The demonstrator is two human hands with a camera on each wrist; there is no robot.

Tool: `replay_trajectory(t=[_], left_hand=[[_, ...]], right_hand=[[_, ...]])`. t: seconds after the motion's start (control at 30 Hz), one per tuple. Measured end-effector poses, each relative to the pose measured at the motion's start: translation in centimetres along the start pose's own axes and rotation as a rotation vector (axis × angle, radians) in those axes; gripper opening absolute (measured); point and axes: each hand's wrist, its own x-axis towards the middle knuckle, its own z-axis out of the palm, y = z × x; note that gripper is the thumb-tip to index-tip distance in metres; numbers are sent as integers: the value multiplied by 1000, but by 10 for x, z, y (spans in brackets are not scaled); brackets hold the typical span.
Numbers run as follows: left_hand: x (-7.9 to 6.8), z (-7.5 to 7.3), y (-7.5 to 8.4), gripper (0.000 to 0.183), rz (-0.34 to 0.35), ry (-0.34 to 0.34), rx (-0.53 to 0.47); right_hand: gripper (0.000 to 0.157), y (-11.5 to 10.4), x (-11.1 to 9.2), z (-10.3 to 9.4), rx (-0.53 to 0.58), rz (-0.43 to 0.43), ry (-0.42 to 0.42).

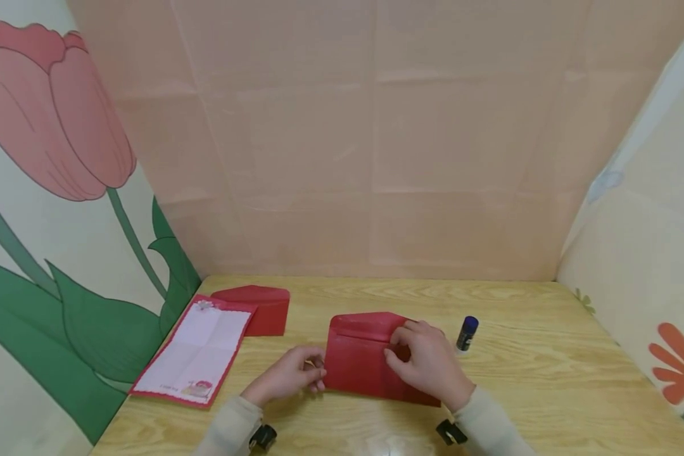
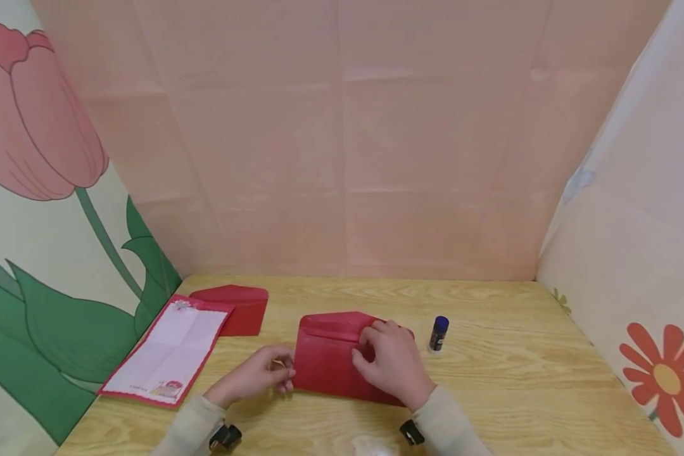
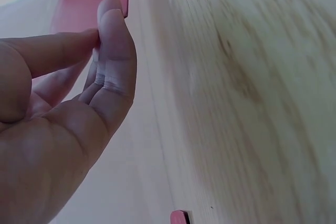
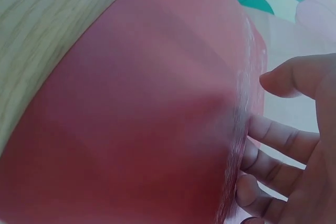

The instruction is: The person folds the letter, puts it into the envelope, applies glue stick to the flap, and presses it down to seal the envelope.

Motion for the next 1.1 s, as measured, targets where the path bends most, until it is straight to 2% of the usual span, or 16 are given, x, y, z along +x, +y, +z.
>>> replay_trajectory(t=[0.13, 0.43, 0.8, 0.93, 1.1], left_hand=[[0, 1, 1, 6, 1, 3, 3], [-2, 0, -1, 6, -3, -9, -1], [-3, 5, 2, 5, -1, -41, -44], [-3, 5, 2, 8, -29, -32, -66], [-1, 7, 0, 21, -73, -11, -122]], right_hand=[[17, -3, 1, 1, 33, -38, 2], [15, -3, -1, 1, 30, 25, -95], [22, -5, 0, 7, 49, 25, -53], [22, -6, 1, 9, 50, 36, -58], [21, -6, 2, 9, 66, 60, -89]])
